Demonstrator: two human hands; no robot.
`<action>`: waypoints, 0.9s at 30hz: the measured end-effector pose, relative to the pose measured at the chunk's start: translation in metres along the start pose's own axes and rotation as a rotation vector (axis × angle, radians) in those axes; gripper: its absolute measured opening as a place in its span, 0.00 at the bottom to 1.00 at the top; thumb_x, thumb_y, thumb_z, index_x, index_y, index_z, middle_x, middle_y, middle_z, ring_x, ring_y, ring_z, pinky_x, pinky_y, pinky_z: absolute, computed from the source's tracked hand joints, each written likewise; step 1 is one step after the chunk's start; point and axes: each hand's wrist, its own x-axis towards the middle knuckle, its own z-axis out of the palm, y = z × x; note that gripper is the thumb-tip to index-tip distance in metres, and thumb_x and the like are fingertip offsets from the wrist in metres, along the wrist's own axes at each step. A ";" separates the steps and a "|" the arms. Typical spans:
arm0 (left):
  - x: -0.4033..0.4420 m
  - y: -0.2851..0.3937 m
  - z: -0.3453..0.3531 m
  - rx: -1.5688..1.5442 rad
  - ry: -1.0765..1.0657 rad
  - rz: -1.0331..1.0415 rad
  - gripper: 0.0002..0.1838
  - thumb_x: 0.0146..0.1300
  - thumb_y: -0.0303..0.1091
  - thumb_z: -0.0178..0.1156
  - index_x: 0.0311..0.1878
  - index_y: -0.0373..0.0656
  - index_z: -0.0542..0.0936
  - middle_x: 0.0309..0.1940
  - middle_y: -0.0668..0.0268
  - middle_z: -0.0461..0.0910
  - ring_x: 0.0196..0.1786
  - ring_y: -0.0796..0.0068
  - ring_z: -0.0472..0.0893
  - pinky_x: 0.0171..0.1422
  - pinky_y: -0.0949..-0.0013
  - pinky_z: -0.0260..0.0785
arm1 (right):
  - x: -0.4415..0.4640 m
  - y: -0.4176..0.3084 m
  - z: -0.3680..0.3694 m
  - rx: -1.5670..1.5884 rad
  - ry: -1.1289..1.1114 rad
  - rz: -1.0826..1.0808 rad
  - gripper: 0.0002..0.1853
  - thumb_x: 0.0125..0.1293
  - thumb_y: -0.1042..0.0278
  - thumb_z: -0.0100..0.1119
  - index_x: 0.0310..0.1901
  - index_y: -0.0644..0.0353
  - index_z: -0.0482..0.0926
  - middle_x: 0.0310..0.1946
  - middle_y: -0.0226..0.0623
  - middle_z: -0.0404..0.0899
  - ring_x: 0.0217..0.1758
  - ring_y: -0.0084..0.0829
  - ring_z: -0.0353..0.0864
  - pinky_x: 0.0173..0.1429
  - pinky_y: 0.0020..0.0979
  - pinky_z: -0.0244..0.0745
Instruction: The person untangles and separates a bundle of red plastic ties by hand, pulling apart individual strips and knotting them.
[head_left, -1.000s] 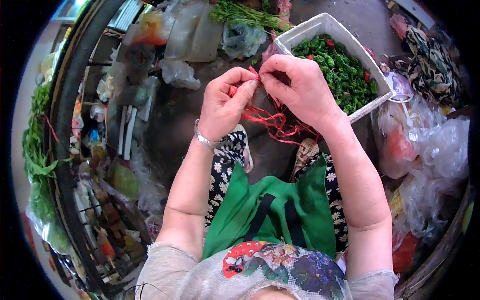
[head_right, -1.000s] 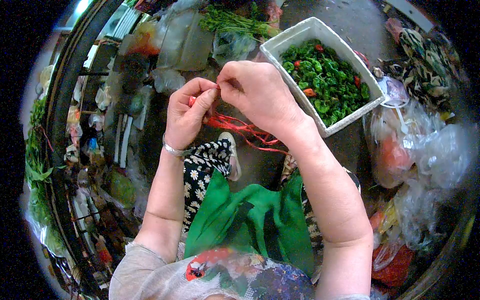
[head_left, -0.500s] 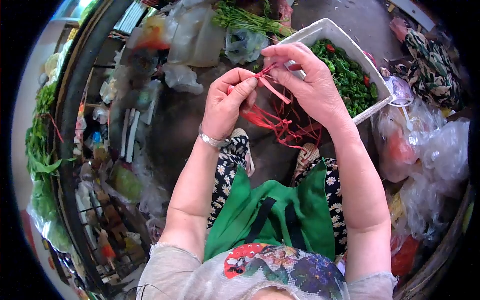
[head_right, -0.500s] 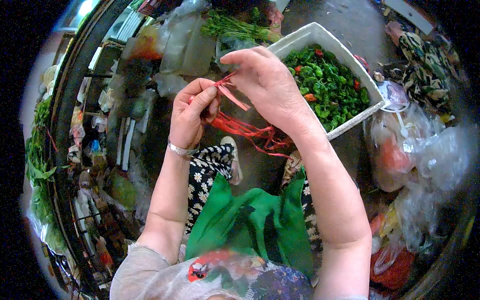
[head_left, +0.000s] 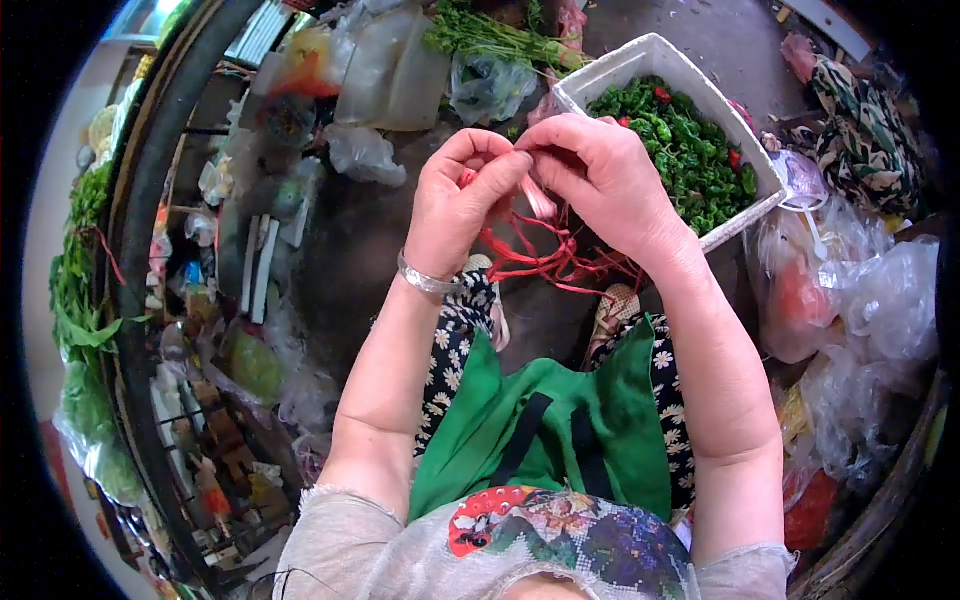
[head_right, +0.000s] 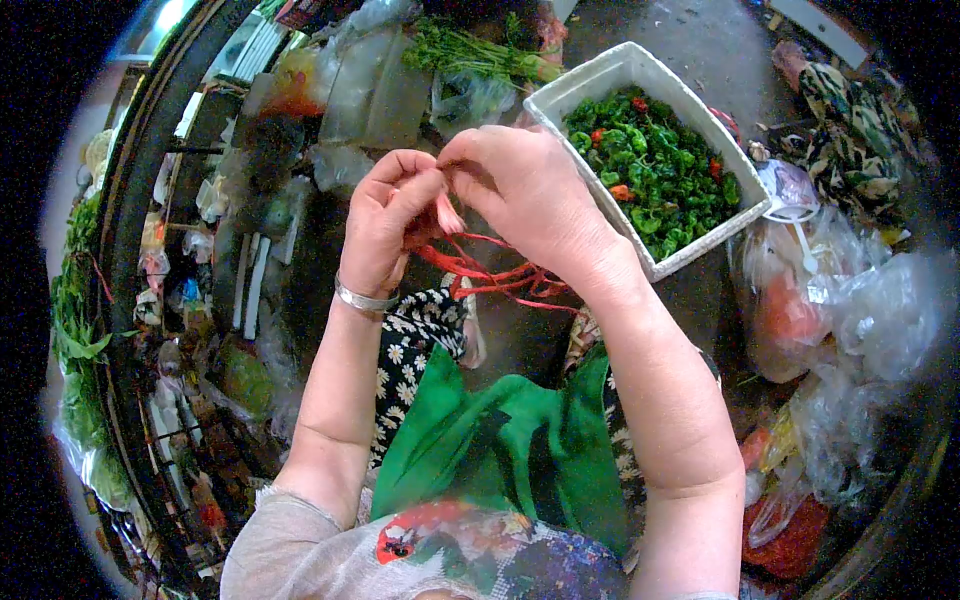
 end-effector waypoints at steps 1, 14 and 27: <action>-0.001 -0.002 -0.002 -0.001 0.001 -0.001 0.06 0.63 0.30 0.63 0.41 0.41 0.77 0.27 0.72 0.79 0.25 0.87 0.74 0.27 0.82 0.64 | 0.000 0.001 0.001 0.001 -0.001 0.001 0.07 0.61 0.72 0.59 0.39 0.64 0.81 0.29 0.47 0.81 0.34 0.44 0.82 0.39 0.36 0.76; -0.010 -0.001 0.003 0.367 0.052 0.230 0.04 0.67 0.27 0.59 0.43 0.38 0.78 0.27 0.75 0.77 0.22 0.92 0.67 0.24 0.85 0.58 | -0.003 0.005 0.000 0.035 -0.072 0.142 0.08 0.65 0.70 0.56 0.40 0.66 0.79 0.30 0.42 0.81 0.35 0.34 0.79 0.41 0.32 0.74; -0.010 -0.001 0.006 0.334 0.061 0.213 0.04 0.68 0.28 0.58 0.41 0.37 0.78 0.26 0.72 0.78 0.26 0.89 0.73 0.28 0.83 0.65 | -0.002 0.010 0.006 0.057 0.014 0.055 0.08 0.60 0.71 0.60 0.37 0.66 0.80 0.28 0.44 0.81 0.32 0.32 0.84 0.36 0.33 0.77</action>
